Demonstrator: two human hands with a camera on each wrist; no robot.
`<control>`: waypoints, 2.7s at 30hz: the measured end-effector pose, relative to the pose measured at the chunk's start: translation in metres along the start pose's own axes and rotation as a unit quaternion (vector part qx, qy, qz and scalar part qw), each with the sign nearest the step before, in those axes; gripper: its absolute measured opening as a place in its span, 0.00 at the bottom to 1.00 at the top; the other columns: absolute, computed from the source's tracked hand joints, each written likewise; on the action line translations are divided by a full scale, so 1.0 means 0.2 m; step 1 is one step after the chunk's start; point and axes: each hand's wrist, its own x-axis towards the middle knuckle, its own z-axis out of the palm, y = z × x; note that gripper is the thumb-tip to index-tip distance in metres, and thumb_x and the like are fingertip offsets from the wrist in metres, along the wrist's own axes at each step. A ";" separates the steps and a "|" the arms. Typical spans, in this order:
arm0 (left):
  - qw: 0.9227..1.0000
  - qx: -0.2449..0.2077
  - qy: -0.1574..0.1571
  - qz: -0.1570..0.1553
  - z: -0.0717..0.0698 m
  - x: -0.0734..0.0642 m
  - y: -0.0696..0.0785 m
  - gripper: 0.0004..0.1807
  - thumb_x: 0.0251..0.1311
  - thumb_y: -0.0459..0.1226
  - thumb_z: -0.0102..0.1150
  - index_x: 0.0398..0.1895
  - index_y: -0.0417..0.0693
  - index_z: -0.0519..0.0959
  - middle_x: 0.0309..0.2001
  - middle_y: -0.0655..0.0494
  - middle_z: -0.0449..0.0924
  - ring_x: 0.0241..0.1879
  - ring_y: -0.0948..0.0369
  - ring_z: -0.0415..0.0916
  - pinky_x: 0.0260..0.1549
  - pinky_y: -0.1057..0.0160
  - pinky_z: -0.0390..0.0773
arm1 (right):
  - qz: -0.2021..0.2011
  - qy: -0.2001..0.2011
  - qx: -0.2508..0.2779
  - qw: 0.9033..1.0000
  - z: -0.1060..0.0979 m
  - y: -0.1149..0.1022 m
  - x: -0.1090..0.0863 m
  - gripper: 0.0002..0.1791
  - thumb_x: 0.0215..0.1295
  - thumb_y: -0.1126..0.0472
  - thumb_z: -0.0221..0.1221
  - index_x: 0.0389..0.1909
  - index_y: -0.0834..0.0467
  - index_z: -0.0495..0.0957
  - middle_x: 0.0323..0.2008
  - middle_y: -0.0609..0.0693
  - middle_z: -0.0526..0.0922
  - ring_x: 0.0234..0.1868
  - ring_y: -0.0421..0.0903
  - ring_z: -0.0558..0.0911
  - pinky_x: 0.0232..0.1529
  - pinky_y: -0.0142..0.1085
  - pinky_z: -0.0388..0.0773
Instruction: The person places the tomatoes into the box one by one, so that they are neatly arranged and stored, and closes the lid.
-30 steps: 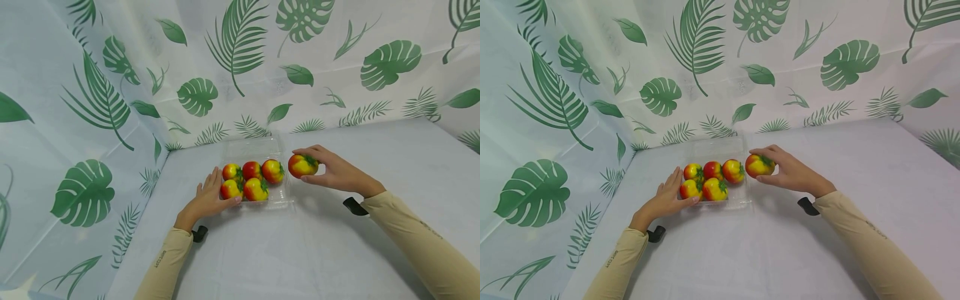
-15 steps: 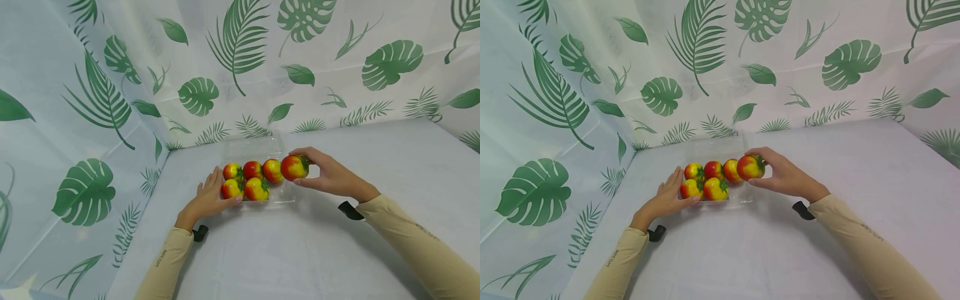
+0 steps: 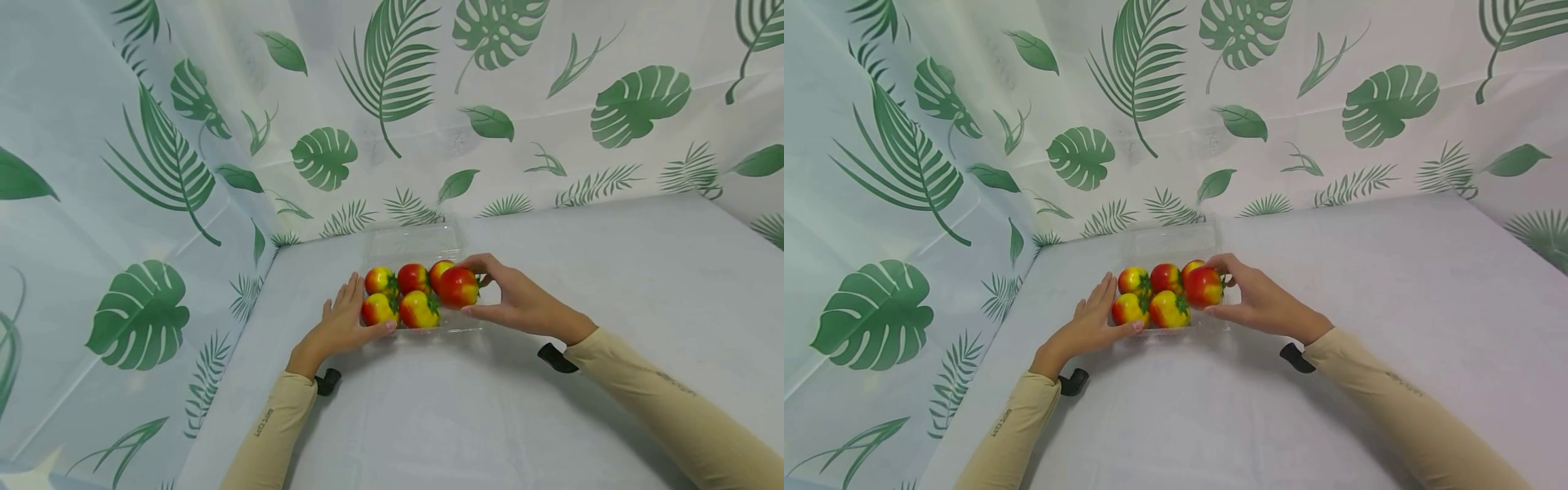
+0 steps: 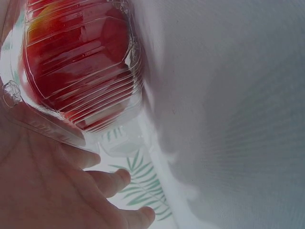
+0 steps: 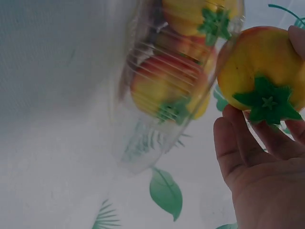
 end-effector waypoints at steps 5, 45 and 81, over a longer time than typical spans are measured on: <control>1.000 -0.002 0.000 0.000 0.00 0.00 0.00 0.68 0.64 0.72 0.58 0.88 0.43 0.33 0.87 0.48 0.25 0.85 0.44 0.29 0.77 0.31 0.30 | 0.011 -0.007 0.011 1.000 0.03 0.01 0.00 0.38 0.61 0.66 0.78 0.68 0.64 0.69 0.61 0.56 0.81 0.56 0.51 0.81 0.55 0.54 0.85; 1.000 0.004 0.002 0.003 -0.01 0.00 0.01 0.68 0.64 0.72 0.58 0.87 0.41 0.34 0.87 0.47 0.26 0.85 0.44 0.30 0.77 0.31 0.31 | -0.021 -0.045 -0.054 0.997 0.10 0.06 -0.01 0.24 0.70 0.63 0.72 0.63 0.64 0.80 0.61 0.56 0.80 0.63 0.57 0.79 0.64 0.55 0.78; 0.946 -0.309 0.096 0.029 -0.05 0.11 -0.11 0.48 0.83 0.54 0.51 0.89 0.53 0.35 0.87 0.44 0.45 0.84 0.43 0.47 0.77 0.39 0.53 | 0.149 0.039 0.174 0.973 -0.08 0.20 -0.01 0.32 0.85 0.55 0.55 0.84 0.56 0.60 0.81 0.58 0.62 0.78 0.63 0.66 0.73 0.56 0.66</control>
